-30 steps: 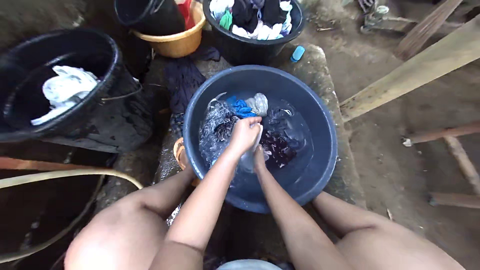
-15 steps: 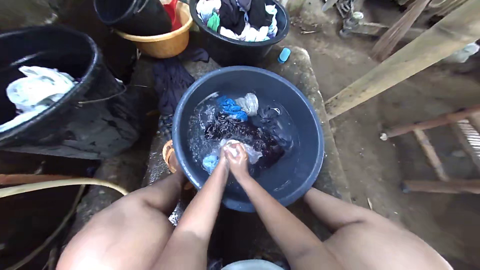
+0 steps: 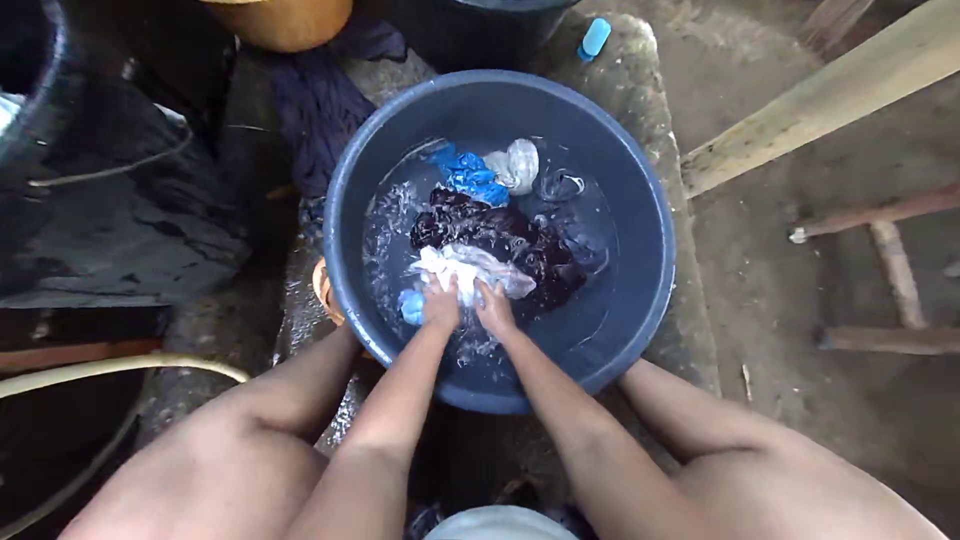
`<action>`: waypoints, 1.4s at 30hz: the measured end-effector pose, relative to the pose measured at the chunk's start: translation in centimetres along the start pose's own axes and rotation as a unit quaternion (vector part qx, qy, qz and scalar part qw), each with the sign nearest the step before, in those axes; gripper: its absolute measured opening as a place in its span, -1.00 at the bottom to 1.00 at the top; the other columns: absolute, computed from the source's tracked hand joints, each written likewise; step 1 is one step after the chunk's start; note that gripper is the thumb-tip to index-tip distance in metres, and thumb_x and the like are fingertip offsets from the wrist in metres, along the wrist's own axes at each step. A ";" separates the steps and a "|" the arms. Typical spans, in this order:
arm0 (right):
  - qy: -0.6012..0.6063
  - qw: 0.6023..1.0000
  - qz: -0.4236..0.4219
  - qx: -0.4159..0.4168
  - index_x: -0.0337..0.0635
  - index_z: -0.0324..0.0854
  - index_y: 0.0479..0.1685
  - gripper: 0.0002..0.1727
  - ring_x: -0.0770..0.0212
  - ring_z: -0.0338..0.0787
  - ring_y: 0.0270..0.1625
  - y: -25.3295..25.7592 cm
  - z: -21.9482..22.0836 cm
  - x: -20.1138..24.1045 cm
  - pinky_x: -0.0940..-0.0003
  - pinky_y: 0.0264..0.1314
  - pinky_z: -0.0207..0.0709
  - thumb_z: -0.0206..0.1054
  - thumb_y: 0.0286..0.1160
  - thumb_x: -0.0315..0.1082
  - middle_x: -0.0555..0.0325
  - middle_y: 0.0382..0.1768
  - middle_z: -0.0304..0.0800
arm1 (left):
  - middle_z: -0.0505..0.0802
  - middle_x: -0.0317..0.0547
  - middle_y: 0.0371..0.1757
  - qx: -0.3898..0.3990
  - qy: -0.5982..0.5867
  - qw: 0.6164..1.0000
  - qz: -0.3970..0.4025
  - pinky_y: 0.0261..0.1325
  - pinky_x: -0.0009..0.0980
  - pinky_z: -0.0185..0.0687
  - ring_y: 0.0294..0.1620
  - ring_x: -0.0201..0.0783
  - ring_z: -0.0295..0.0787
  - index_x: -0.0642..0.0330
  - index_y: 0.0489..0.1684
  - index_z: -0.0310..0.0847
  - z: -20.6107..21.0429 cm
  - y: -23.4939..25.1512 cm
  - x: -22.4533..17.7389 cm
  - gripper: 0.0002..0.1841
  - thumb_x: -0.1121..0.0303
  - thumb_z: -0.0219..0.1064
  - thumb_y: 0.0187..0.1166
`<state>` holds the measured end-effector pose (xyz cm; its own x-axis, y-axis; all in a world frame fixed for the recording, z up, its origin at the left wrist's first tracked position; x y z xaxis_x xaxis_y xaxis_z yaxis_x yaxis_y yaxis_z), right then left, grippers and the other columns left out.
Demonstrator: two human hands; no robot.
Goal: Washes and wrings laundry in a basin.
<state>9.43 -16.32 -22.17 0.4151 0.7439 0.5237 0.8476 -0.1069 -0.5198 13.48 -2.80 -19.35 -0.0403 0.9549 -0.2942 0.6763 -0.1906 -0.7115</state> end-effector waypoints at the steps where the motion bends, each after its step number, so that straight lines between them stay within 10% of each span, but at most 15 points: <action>1: -0.023 0.998 -0.024 0.048 -0.09 0.32 0.78 -0.39 -0.26 0.38 0.73 0.5 -0.4 -0.6 -0.10 0.78 0.25 0.21 0.74 -0.22 -0.38 0.72 0.28 | 0.01 0.50 0.85 0.026 0.012 1.000 0.006 0.41 0.39 0.50 0.66 0.57 0.26 0.03 0.92 -0.02 -0.3 0.2 0.4 -0.04 0.28 0.50 0.46; 5: -0.008 0.999 -0.020 0.033 -0.31 0.57 0.53 -0.48 -0.19 0.40 0.73 2.0 -3.3 -2.8 -0.11 0.84 0.11 0.26 0.74 -0.14 -0.28 0.58 0.54 | 0.56 0.46 0.55 0.047 -0.064 0.996 -0.035 0.52 0.35 0.40 0.55 0.39 0.53 0.36 0.86 -0.08 -1.8 1.9 1.5 -0.06 0.05 0.40 0.60; 7: 0.050 0.996 0.038 -0.058 -0.45 0.52 0.48 -0.44 -0.25 0.52 0.62 2.1 -2.8 -2.0 -0.15 0.73 0.30 0.34 0.68 -0.19 -0.40 0.50 0.57 | 0.66 0.42 0.46 0.040 -0.051 0.996 -0.055 0.46 0.35 0.45 0.50 0.35 0.59 0.41 0.63 0.37 -0.7 1.9 0.8 -0.31 0.04 0.31 0.66; 12: -0.042 0.995 0.065 0.057 -0.32 0.13 0.83 -0.39 -0.25 0.32 0.78 -0.7 1.5 -0.4 -0.10 0.83 0.15 0.05 0.84 -0.33 -0.36 0.74 0.28 | 0.53 0.41 0.61 0.126 0.072 0.989 -0.018 0.48 0.37 0.42 0.62 0.37 0.44 0.45 0.56 0.44 1.3 0.1 -1.0 -0.39 0.21 0.37 0.61; 18: -0.082 0.983 0.111 0.121 -0.26 0.40 0.68 -0.37 -0.25 0.41 0.71 -0.9 -1.7 0.8 -0.29 0.71 0.23 0.30 0.66 -0.18 -0.29 0.64 0.44 | 0.64 0.36 0.52 0.114 -0.062 0.991 0.018 0.62 0.35 0.26 0.63 0.29 0.48 0.35 0.44 0.60 -1.3 -0.9 2.2 -0.44 0.02 0.20 0.75; 24: 0.124 0.983 -0.133 0.010 -0.43 0.64 0.02 -0.82 -0.06 0.77 0.06 -8.2 -12.1 9.3 -0.06 0.18 0.61 0.35 0.53 -0.52 -0.24 0.00 0.77 | 0.51 0.43 0.61 -0.069 -0.244 0.966 0.044 0.56 0.30 0.39 0.57 0.37 0.49 0.12 0.71 0.41 -2.0 -1.7 2.1 -0.46 0.26 0.26 0.72; 32: 0.307 0.855 -0.381 -0.172 0.02 0.53 -0.06 -0.81 0.66 0.71 -0.26 -17.9 -23.9 13.4 0.67 -0.18 0.69 0.29 0.48 -0.48 0.54 -0.21 0.71 | 0.74 0.28 0.24 0.012 -0.487 0.864 0.127 0.30 0.05 0.61 0.20 0.05 0.71 0.33 0.44 0.52 -4.5 -6.2 -1.4 -0.60 0.24 0.04 0.87; 35: 0.261 0.897 -0.326 -0.148 -0.13 0.55 0.09 -0.78 0.54 0.70 -0.26 -15.8 -22.8 10.8 0.51 -0.15 0.68 0.26 0.52 -0.42 0.35 -0.20 0.71 | 0.79 0.25 0.08 -0.085 -0.467 0.865 0.161 0.22 0.06 0.62 0.07 0.02 0.74 0.38 0.27 0.62 -7.1 -7.4 -2.1 -0.68 0.33 0.13 0.81; 39: 0.016 0.990 -0.100 -0.094 -0.38 0.65 0.18 -0.73 -0.25 0.79 0.03 -11.5 -21.0 2.5 -0.34 0.20 0.58 0.38 0.60 -0.44 -0.32 -0.05 0.79 | 0.84 0.28 0.12 -0.219 -0.389 0.887 0.119 0.33 0.23 0.57 0.20 0.15 0.78 0.32 0.22 0.73 -11.1 -7.0 2.0 -0.69 0.31 0.28 0.71; 42: 0.015 0.998 0.015 -0.057 -0.40 0.68 0.13 -0.65 -0.32 0.74 0.08 -7.9 -17.6 -4.2 -0.38 0.27 0.50 0.43 0.61 -0.25 -0.38 -0.05 0.76 | 0.83 0.31 0.17 -0.278 -0.356 0.892 0.029 0.36 0.35 0.50 0.27 0.26 0.74 0.25 0.24 0.75 -11.9 -5.1 5.4 -0.66 0.22 0.26 0.72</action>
<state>6.84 -30.26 -8.39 0.4500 0.7191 0.5295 0.8654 -0.2046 -0.4574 18.54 6.02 -9.70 -0.3165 0.5235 -0.7911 0.9445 0.0966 -0.3140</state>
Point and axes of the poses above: each hand's wrist, its own y-axis towards the middle knuckle, its own z-axis out of the palm, x = y × z, the point moved 2 cm from there along y, towards the middle knuckle
